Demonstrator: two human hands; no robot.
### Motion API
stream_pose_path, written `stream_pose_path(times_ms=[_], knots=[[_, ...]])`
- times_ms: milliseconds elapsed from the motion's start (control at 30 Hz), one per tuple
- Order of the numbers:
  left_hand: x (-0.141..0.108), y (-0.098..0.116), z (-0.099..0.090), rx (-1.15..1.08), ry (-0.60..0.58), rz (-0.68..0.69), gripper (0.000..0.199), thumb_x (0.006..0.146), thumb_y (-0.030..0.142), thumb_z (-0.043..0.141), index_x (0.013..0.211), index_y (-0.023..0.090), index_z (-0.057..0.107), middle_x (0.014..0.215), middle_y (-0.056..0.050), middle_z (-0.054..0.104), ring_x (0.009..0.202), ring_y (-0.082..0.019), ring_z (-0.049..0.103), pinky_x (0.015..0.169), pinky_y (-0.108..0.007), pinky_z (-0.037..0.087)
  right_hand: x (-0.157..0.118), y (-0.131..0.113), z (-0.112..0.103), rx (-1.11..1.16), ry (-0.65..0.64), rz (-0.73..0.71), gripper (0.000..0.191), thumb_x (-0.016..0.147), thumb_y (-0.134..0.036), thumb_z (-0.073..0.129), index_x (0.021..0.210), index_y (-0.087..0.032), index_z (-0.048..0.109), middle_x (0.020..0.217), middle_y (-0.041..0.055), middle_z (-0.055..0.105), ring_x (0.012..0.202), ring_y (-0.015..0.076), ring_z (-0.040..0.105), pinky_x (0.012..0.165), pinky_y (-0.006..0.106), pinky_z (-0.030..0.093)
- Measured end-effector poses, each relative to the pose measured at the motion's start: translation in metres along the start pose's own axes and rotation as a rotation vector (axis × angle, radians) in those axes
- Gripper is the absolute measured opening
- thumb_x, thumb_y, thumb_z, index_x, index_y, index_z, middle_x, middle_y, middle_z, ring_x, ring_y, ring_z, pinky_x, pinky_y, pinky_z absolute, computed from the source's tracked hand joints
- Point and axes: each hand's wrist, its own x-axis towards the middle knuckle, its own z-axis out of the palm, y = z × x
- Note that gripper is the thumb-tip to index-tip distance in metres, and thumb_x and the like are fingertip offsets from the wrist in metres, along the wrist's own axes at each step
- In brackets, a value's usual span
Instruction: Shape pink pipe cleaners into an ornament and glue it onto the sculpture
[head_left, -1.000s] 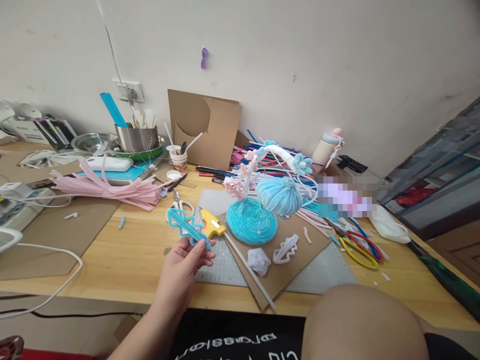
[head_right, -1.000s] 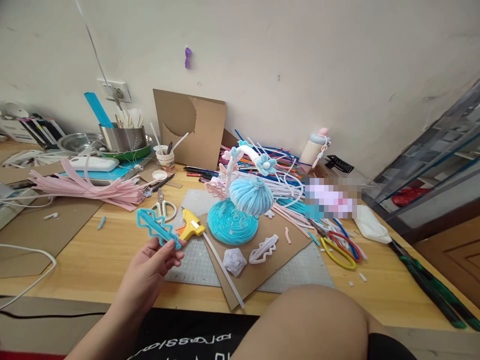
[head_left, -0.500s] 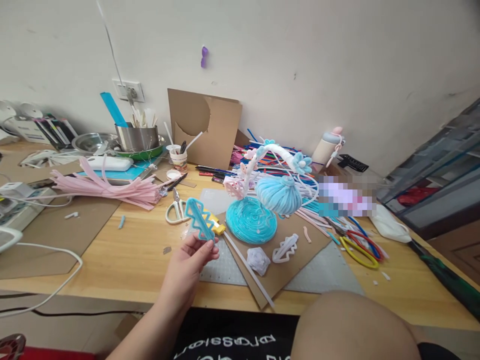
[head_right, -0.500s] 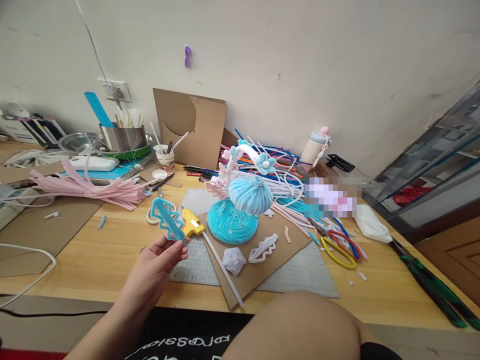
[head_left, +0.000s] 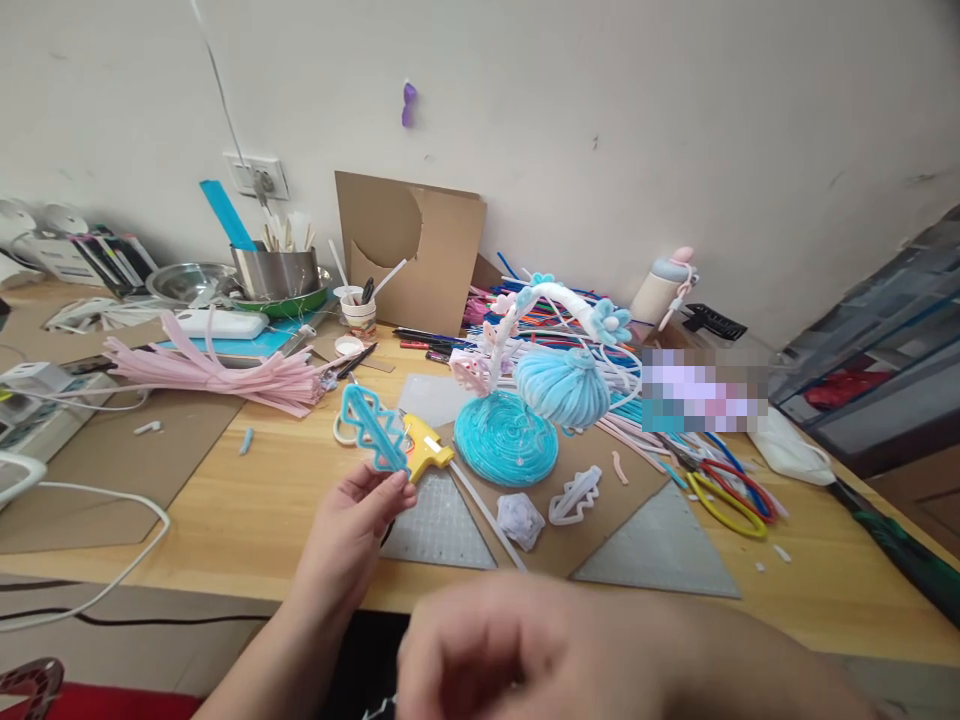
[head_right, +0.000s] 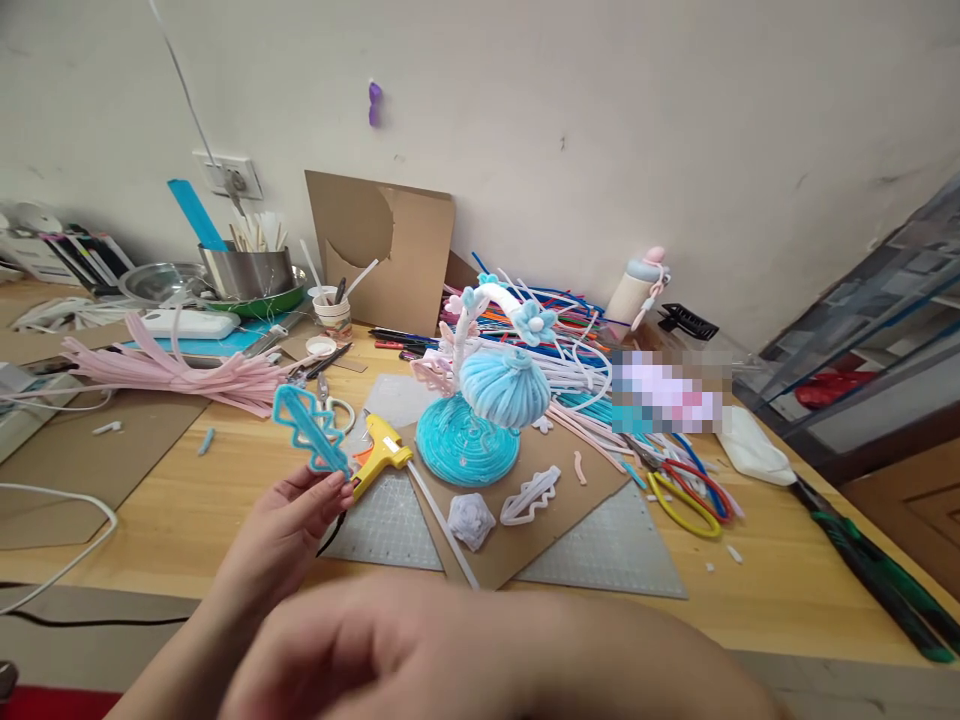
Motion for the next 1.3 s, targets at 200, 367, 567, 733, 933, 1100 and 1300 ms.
stream_pose_path(times_ms=[200, 367, 567, 733, 933, 1100, 1300], knots=[[-0.009, 0.001, 0.003, 0.118, -0.136, -0.051, 0.015, 0.063, 0.022, 0.076, 0.072, 0.014, 0.066, 0.061, 0.002, 0.060, 0.054, -0.008, 0.055, 0.055, -0.018, 0.047, 0.033, 0.008, -0.012, -0.045, 0.374, -0.067, 0.016, 0.078, -0.034, 0.059, 0.084, -0.020, 0.052, 0.059, -0.0074, 0.047, 0.041, 0.0049, 0.042, 0.035, 0.015, 0.035], [-0.021, -0.017, 0.017, 0.170, -0.303, -0.083, 0.012, 0.067, 0.024, 0.073, 0.073, 0.015, 0.067, 0.065, 0.000, 0.060, 0.055, -0.007, 0.050, 0.056, -0.020, 0.043, 0.036, 0.024, -0.021, -0.041, 0.454, -0.108, 0.025, 0.074, -0.038, 0.063, 0.083, -0.018, 0.053, 0.062, -0.0035, 0.055, 0.048, 0.0087, 0.049, 0.042, 0.021, 0.043], [-0.025, -0.029, 0.018, 0.213, -0.326, -0.065, 0.011, 0.068, 0.025, 0.072, 0.070, 0.015, 0.068, 0.061, -0.001, 0.060, 0.055, -0.010, 0.053, 0.056, -0.022, 0.043, 0.028, 0.030, -0.028, 0.036, 0.405, -0.104, 0.027, 0.070, -0.038, 0.069, 0.078, -0.015, 0.056, 0.063, -0.0008, 0.060, 0.051, 0.0101, 0.053, 0.047, 0.023, 0.046], [-0.026, -0.027, 0.023, 0.296, -0.366, -0.004, 0.009, 0.068, 0.023, 0.071, 0.075, 0.017, 0.072, 0.065, -0.002, 0.064, 0.057, -0.011, 0.056, 0.057, -0.022, 0.044, 0.023, 0.033, -0.032, 0.086, 0.368, -0.125, 0.023, 0.072, -0.036, 0.068, 0.076, -0.016, 0.059, 0.065, -0.0008, 0.060, 0.052, 0.0103, 0.054, 0.049, 0.023, 0.046], [-0.033, -0.022, 0.030, 0.442, -0.405, 0.040, 0.026, 0.070, 0.026, 0.069, 0.096, 0.021, 0.071, 0.068, -0.004, 0.065, 0.058, -0.014, 0.056, 0.056, -0.024, 0.045, 0.004, 0.043, -0.036, 0.104, 0.404, -0.120, 0.011, 0.075, -0.032, 0.067, 0.079, -0.022, 0.064, 0.063, 0.0007, 0.060, 0.049, 0.0128, 0.052, 0.048, 0.027, 0.045], [-0.018, -0.007, 0.011, 0.540, -0.209, 0.150, 0.031, 0.070, 0.036, 0.066, 0.097, 0.019, 0.069, 0.077, -0.005, 0.065, 0.064, -0.016, 0.056, 0.058, -0.026, 0.046, -0.028, 0.051, -0.074, 0.471, 0.943, -0.310, 0.016, 0.062, -0.025, 0.077, 0.072, -0.021, 0.065, 0.069, 0.0036, 0.066, 0.054, 0.0121, 0.058, 0.046, 0.020, 0.050], [0.007, 0.007, -0.006, 0.912, -0.199, 0.254, 0.031, 0.078, 0.036, 0.057, 0.104, 0.021, 0.064, 0.090, -0.005, 0.064, 0.080, -0.019, 0.057, 0.068, -0.029, 0.043, -0.018, 0.017, -0.150, 0.645, 1.200, -0.313, 0.031, 0.041, -0.008, 0.079, 0.066, -0.012, 0.062, 0.063, 0.0013, 0.065, 0.056, 0.0073, 0.061, 0.051, 0.010, 0.053]])
